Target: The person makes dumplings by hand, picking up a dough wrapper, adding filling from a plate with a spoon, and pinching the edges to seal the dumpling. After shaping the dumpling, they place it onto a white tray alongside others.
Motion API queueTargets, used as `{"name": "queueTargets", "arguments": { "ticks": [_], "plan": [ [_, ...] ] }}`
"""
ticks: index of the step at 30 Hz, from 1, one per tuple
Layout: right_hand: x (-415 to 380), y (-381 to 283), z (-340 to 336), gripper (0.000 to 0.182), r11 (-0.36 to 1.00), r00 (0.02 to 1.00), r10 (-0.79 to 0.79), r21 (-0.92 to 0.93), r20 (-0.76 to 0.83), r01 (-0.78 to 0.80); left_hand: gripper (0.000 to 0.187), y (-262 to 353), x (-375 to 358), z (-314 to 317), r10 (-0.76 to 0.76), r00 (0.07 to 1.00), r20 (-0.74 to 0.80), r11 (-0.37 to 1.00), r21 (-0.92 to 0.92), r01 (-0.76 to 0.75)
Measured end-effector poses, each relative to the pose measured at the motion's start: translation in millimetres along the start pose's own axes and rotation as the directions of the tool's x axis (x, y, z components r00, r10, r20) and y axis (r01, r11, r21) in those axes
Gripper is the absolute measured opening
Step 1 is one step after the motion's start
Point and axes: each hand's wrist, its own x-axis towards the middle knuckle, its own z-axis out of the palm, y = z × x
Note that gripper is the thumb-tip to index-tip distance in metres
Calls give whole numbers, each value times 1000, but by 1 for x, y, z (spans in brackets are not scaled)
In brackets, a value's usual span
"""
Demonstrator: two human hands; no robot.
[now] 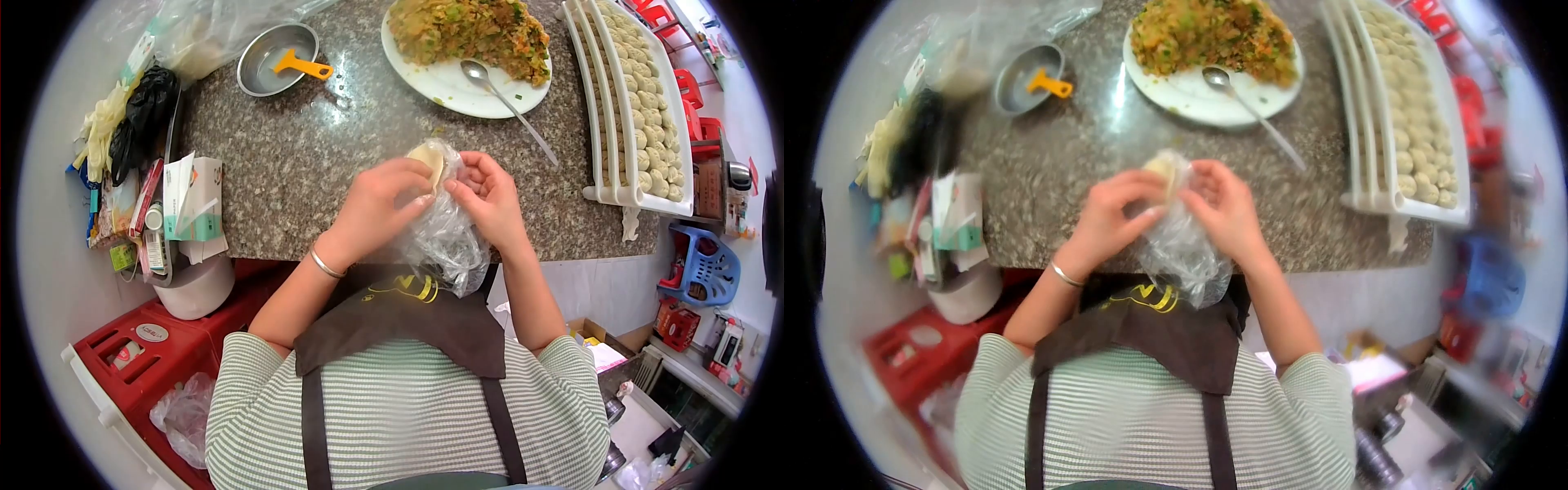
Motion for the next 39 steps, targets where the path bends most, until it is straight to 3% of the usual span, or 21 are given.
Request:
{"name": "queueTargets", "arguments": {
  "ticks": [8, 13, 16, 21, 37, 39],
  "plan": [
    [-2, -12, 4, 47, 995, 999, 9, 98, 42, -13, 16, -10, 1, 0, 26, 1000, -1, 999, -41, -26],
    [-3, -7, 8, 59, 991, 997, -71, -116, 18, 72, 14, -9, 2, 0, -33, 999, 16, 997, -70, 34],
    [-4, -11, 10, 57, 975, 998, -67, -211, -2, 65, 13, -8, 2, 0, -95, 995, 26, 986, -137, 98],
    [-5, -9, 13, 52, 972, 996, -86, -222, -27, 78, 14, -11, 3, 2, -126, 991, 35, 968, -215, 130],
    [-3, -2, 13, 52, 978, 992, -126, -170, -23, 121, 14, -11, 3, 2, -148, 989, 18, 972, -183, 149],
    [-3, -6, 14, 53, 979, 992, -125, -165, -15, 121, 13, -13, 3, 2, -154, 988, 21, 950, -271, 154]
  ]
}}
